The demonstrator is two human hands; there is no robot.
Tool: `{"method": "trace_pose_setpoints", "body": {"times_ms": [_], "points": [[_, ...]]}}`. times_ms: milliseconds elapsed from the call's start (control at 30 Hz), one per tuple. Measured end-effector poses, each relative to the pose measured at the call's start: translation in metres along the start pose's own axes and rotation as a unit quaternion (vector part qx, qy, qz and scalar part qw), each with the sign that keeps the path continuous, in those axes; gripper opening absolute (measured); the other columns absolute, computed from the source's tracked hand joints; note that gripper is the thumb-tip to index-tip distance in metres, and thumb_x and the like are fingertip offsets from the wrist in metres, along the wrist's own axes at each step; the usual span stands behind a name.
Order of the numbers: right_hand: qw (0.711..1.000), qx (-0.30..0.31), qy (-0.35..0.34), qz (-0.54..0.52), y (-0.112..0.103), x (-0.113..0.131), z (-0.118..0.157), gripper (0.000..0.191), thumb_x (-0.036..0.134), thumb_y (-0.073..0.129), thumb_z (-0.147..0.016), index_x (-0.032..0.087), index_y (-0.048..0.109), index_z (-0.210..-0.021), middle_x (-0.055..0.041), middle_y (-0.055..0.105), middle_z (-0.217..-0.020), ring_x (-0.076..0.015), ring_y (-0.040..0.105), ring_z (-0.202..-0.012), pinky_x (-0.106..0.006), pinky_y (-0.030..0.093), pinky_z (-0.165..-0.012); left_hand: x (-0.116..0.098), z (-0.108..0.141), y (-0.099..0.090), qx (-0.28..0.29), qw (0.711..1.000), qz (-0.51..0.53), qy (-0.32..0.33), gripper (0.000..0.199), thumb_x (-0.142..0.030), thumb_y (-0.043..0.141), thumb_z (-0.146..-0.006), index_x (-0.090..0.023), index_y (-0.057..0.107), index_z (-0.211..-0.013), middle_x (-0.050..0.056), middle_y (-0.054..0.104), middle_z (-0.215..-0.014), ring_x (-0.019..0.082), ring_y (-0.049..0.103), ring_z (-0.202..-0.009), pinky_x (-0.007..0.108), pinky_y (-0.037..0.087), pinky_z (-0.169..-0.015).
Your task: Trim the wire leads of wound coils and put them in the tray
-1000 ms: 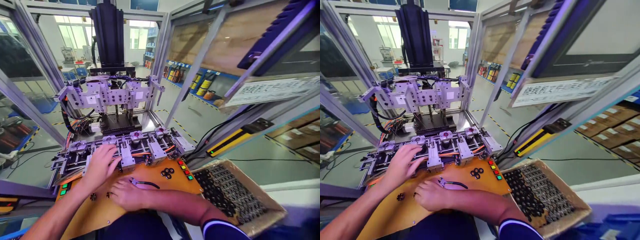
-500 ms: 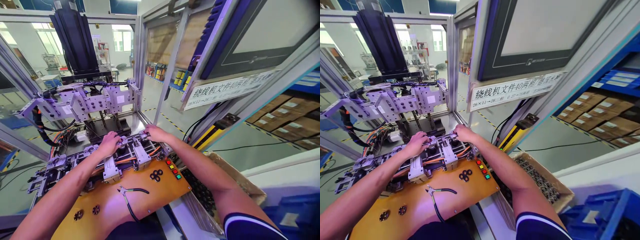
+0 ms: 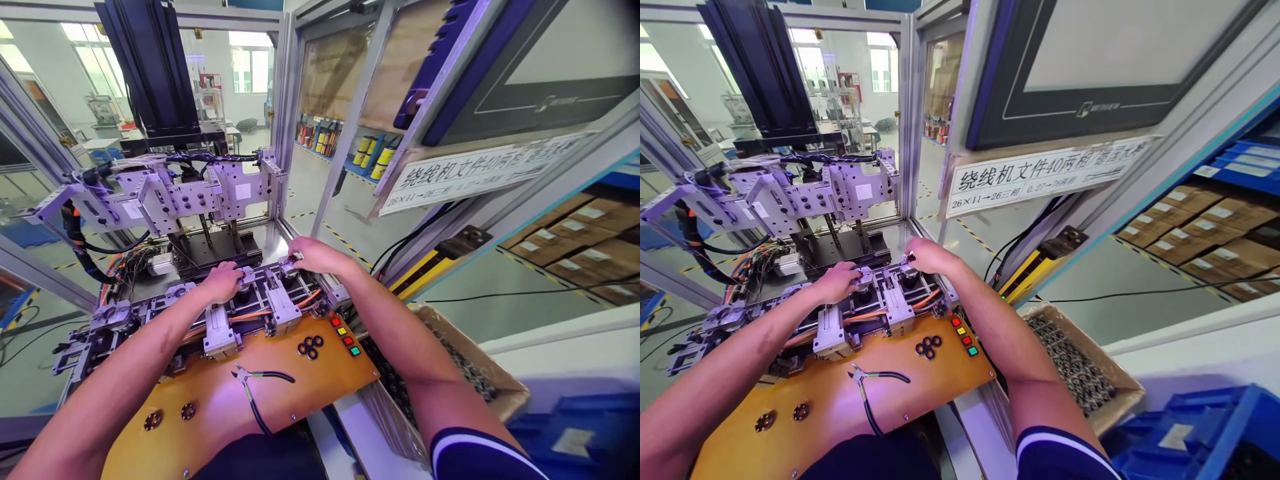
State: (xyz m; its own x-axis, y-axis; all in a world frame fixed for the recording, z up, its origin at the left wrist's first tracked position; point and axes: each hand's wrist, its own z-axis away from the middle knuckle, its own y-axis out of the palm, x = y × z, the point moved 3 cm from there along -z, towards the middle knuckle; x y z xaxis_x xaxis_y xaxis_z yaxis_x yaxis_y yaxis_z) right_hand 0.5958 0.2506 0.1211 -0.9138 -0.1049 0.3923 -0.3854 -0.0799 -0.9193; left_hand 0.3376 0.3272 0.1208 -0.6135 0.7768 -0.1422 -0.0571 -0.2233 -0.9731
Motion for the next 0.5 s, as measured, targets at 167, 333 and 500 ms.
{"method": "trace_pose_setpoints", "body": {"times_ms": [167,333,500], "points": [[1.0,0.014,0.022,0.011,0.007,-0.004,0.001,0.023,0.031,0.065,-0.093,0.014,0.066,-0.108,-0.009,0.063,-0.124,-0.0234,0.06,-0.115,-0.047,0.051,-0.099,-0.011,0.001,-0.018,-0.037,0.999,0.027,0.01,0.03,-0.035,0.065,-0.089,-0.014,0.066,-0.11,0.015,0.059,-0.134,0.031,0.052,-0.129,0.055,0.043,-0.106],[0.998,0.059,0.033,0.0,0.018,-0.008,-0.01,0.025,0.033,0.063,-0.094,0.014,0.065,-0.11,-0.0083,0.065,-0.12,-0.0216,0.063,-0.109,-0.044,0.054,-0.095,-0.041,0.057,-0.052,-0.101,0.992,0.071,0.04,0.027,-0.038,0.054,-0.093,-0.015,0.064,-0.101,0.018,0.053,-0.143,0.031,0.046,-0.137,0.05,0.04,-0.113],[0.994,0.09,0.051,-0.033,0.018,-0.016,-0.021,0.029,0.038,0.061,-0.095,0.014,0.065,-0.11,-0.0074,0.067,-0.115,-0.0206,0.065,-0.102,-0.042,0.055,-0.091,-0.046,0.169,-0.058,-0.164,0.976,0.143,0.027,0.022,-0.042,0.051,-0.095,-0.025,0.062,-0.101,0.01,0.049,-0.15,0.028,0.05,-0.136,0.047,0.043,-0.112]]}}
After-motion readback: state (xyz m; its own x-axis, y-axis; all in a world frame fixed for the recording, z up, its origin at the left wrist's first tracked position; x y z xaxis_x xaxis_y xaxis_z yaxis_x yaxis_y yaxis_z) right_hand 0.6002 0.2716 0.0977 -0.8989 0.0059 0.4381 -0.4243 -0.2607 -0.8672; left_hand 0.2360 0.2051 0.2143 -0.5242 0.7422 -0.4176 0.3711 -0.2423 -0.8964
